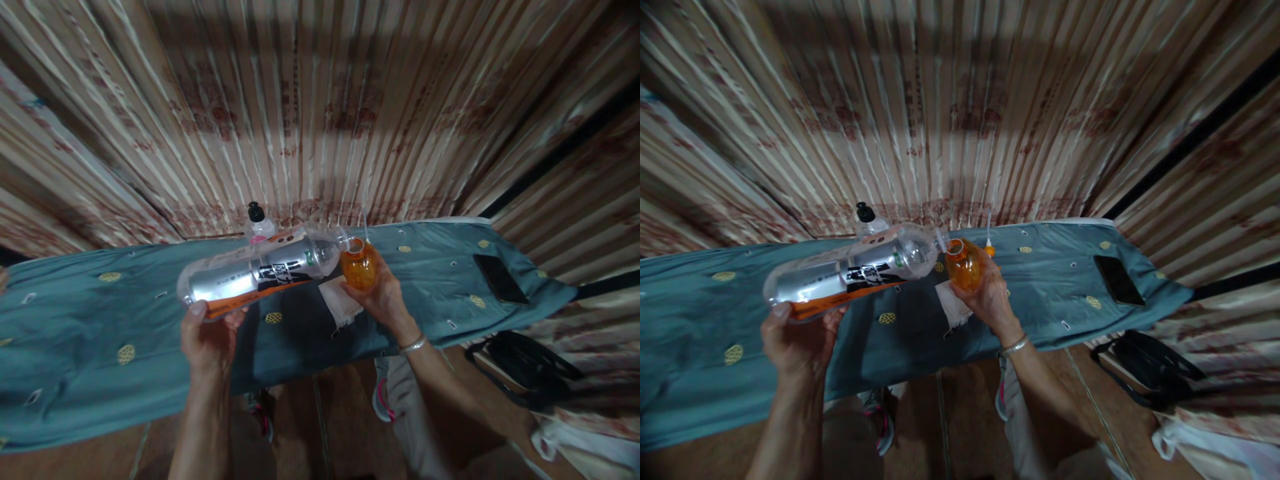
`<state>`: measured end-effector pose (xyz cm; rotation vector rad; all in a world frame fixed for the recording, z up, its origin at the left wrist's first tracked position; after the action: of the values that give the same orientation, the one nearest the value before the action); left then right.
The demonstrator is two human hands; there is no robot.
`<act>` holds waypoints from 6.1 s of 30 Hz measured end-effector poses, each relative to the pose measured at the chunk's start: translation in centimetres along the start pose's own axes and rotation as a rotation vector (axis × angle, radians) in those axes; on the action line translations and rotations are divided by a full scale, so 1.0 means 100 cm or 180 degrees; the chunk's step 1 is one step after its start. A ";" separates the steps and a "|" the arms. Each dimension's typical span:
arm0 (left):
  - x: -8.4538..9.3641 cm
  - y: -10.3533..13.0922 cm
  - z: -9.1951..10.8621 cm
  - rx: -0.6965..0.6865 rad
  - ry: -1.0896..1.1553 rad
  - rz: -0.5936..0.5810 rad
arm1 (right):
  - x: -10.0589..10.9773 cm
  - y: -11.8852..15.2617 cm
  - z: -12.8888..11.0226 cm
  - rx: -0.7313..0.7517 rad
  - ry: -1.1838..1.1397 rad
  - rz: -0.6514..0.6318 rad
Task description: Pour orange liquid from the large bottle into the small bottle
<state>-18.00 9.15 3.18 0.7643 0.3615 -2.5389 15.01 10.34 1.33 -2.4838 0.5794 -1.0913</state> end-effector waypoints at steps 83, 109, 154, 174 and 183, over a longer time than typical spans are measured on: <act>0.001 0.000 0.011 -0.0168 0.0027 0.0067 | -0.001 0.002 -0.005 0.0325 0.0173 0.0056; 0.001 0.001 0.014 -0.0284 -0.0083 0.0040 | 0.000 0.001 -0.005 0.0319 0.0175 0.0131; 0.000 -0.002 0.004 -0.0075 0.0032 0.0035 | -0.001 0.002 -0.003 0.0256 0.0034 0.0062; 0.002 -0.003 -0.001 -0.0072 0.0138 0.0043 | 0.000 0.001 -0.003 0.0094 0.0008 0.0013; 0.002 -0.003 -0.005 0.0026 0.0142 0.0191 | -0.001 0.000 0.000 0.0041 -0.0045 -0.0013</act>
<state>-18.10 9.50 2.72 0.8235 0.3381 -2.4723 14.94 10.38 1.33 -2.4806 0.5618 -1.0749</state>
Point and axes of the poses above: each hand's wrist, its own y-axis away from the middle knuckle, its own x-axis out of the back of the hand, z = x × y, the point moved 8 cm from there along -y, towards the middle knuckle, and after that the axes turned 7 degrees about -x, right-handed, at the moved point
